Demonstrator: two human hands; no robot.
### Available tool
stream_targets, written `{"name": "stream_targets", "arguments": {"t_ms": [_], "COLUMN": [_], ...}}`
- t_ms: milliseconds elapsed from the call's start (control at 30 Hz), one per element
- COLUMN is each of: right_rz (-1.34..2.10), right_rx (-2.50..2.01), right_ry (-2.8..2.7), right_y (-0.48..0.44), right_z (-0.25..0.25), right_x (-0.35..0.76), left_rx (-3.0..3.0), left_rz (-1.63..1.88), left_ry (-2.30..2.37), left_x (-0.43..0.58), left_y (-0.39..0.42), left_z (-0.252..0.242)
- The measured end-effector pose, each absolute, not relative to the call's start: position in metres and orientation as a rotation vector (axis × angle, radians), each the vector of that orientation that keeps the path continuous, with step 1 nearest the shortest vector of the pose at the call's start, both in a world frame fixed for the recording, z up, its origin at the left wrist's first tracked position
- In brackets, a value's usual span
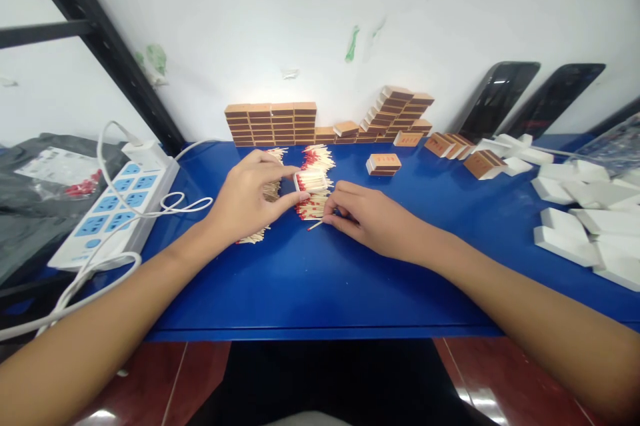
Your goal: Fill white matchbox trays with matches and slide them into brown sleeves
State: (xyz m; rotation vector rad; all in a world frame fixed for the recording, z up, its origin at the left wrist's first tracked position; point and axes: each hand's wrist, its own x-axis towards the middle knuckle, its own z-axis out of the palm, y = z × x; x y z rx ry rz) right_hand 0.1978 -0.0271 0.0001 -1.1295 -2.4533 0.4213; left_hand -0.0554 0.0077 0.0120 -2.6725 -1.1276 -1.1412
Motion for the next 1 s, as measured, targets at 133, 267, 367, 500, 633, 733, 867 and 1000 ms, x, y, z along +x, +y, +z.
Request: {"name": "stream_targets", "arguments": {"t_ms": [133,267,367,500,633,733,867,1000], "right_rz": [0.447,0.485,0.476,0.511,0.516,0.526,0.56,0.575], "right_rx": [-1.074,-1.073,-1.081,-1.074,-1.104,-1.105,-1.129,-1.156], "right_ry": [-2.506,-2.531,-2.514,-2.517,-2.516,-2.526,-2.535,-2.545], "right_y": [-0.0249,-0.0256,-0.0279,-0.03,-0.03,-0.0299,-0.0304,-0.0316], "right_z": [0.0022,0.0044,0.005,0.0048,0.0054,0.006,0.0063,0.0075], "right_x": [0.2022,0.2032,0.2013,0.1975,0.1964,0.197,0.1973,0.1971], "left_rx": [-2.668,-2.66,-2.662,-2.671,-2.673,-2.674,-2.681,-2.694], "left_rz": [-1.148,-1.145,-1.141,-1.141,-1.138,-1.138,-1.136,-1.119], "left_ry": [-1.095,-1.089,-1.091,-1.086,-1.093,-1.094,-1.098,-1.109], "left_x": [-0.0557,-0.0555,-0.0554,-0.0556,-0.0553,-0.0552,-0.0556,-0.0567], "left_y": [0.0083,0.0081,0.0079,0.0083,0.0082,0.008,0.0085,0.0099], "left_z": [0.0126,0.0132,0.0132,0.0129,0.0129,0.0128,0.0126,0.0118]}}
